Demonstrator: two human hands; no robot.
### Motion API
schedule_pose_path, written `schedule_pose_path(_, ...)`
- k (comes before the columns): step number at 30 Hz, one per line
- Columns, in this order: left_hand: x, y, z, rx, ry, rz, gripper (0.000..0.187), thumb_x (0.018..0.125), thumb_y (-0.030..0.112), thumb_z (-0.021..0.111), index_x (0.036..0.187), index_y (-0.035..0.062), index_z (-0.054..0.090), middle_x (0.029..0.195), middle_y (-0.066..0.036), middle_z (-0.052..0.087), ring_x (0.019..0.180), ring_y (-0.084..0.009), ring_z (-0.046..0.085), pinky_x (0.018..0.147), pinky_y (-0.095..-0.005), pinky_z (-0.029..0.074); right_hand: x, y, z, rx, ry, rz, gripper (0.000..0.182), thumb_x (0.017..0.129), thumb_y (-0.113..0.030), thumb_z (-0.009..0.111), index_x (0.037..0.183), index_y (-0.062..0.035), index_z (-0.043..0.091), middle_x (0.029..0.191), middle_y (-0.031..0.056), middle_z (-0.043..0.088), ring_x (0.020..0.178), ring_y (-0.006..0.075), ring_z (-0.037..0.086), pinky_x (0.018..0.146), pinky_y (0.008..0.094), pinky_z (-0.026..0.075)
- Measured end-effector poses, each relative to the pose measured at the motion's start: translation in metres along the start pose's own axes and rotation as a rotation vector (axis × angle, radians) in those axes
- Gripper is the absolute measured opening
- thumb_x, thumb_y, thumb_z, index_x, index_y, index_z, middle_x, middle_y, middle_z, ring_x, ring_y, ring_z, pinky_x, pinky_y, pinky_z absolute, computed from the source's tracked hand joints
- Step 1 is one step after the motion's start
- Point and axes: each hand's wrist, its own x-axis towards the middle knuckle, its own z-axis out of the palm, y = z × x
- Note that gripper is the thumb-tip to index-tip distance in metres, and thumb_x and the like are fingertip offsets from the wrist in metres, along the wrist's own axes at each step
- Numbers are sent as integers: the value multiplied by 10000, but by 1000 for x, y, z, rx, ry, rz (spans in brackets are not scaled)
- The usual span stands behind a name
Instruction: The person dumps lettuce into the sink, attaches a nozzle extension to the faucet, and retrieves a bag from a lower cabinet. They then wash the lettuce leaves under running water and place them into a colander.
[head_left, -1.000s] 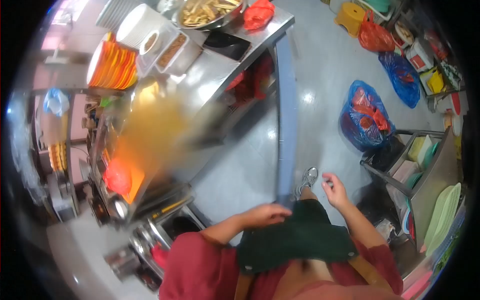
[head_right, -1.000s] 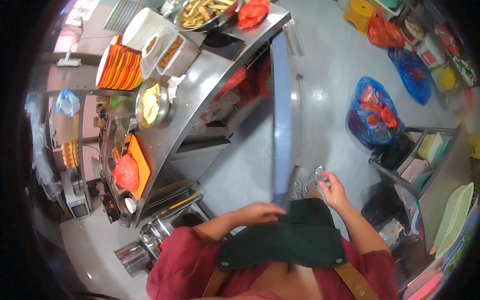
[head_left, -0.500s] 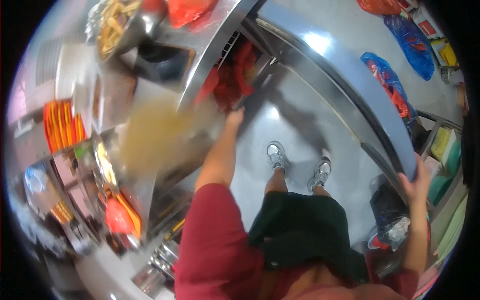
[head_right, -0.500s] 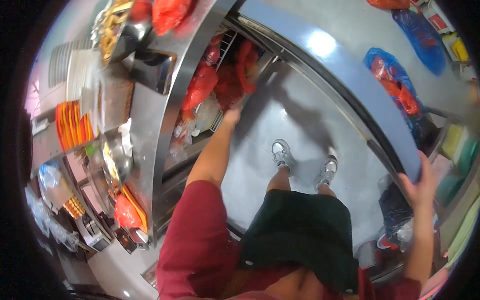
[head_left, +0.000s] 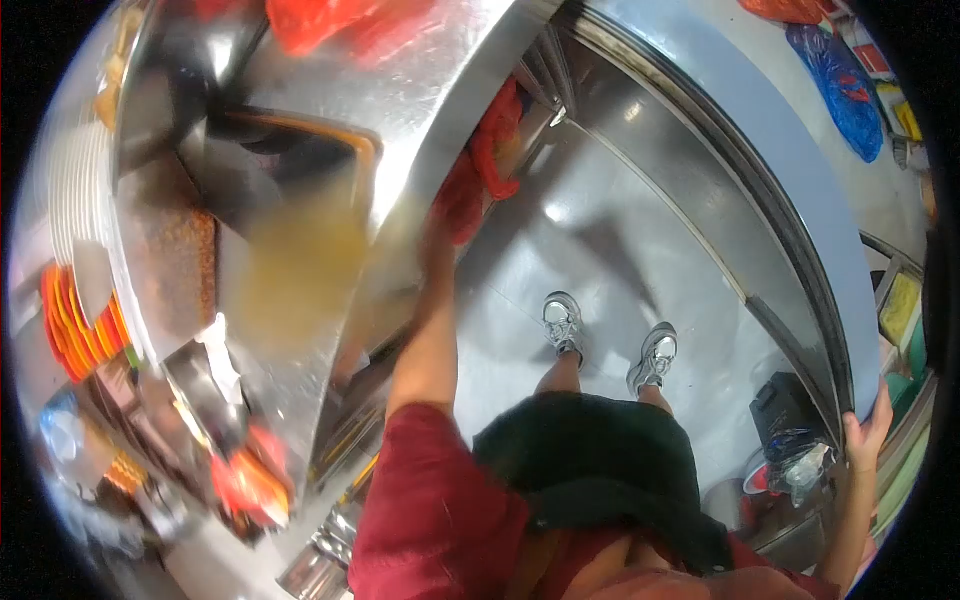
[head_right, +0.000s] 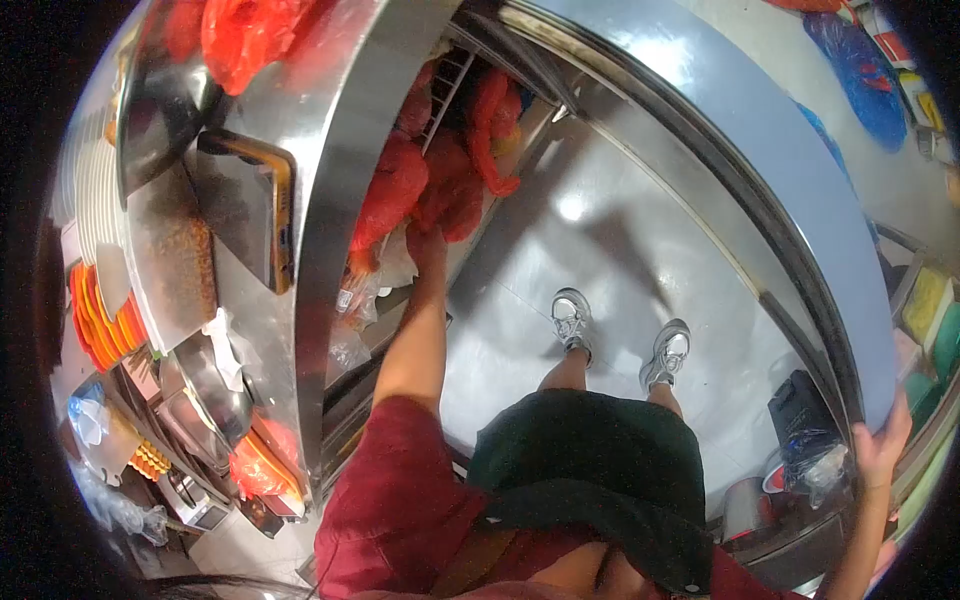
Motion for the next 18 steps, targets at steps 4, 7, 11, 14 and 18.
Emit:
schedule_pose_path(4,-70,93,-74,254,-37,178,312,712,118,596,1004,29,531,929,-160,569,864,-342,553,794,-386,434,6,-9,2,28,-10,1,801,738,-550,583,1168,104,413,1026,189,542,957,265,525,849,351,387)
schedule_pose_path(7,-70,75,-87,389,-104,307,249,697,66,561,945,48,545,925,-158,570,868,-359,542,799,-382,434,7,-13,0,48,-26,30,791,736,-528,598,1163,112,413,1042,192,540,982,267,521,870,351,377)
schedule_pose_path(11,-78,8,-69,500,-88,376,264,665,-14,491,912,56,556,898,-150,586,862,-343,548,783,-373,439,14,-28,2,69,34,31,790,723,-502,626,1155,124,414,1068,202,538,1024,259,512,902,347,360)
schedule_pose_path(14,-85,10,-71,341,-151,186,271,636,-46,452,865,44,564,881,-154,589,867,-327,550,778,-368,441,12,-25,2,31,29,6,754,722,-449,639,1158,123,415,1076,211,542,1024,262,518,911,349,362)
schedule_pose_path(18,-105,34,-93,409,-225,165,251,632,-51,461,833,54,571,874,-152,592,866,-331,550,773,-360,442,18,-37,-1,68,-10,50,625,701,-320,658,1156,60,457,1029,182,577,965,255,554,867,350,408)
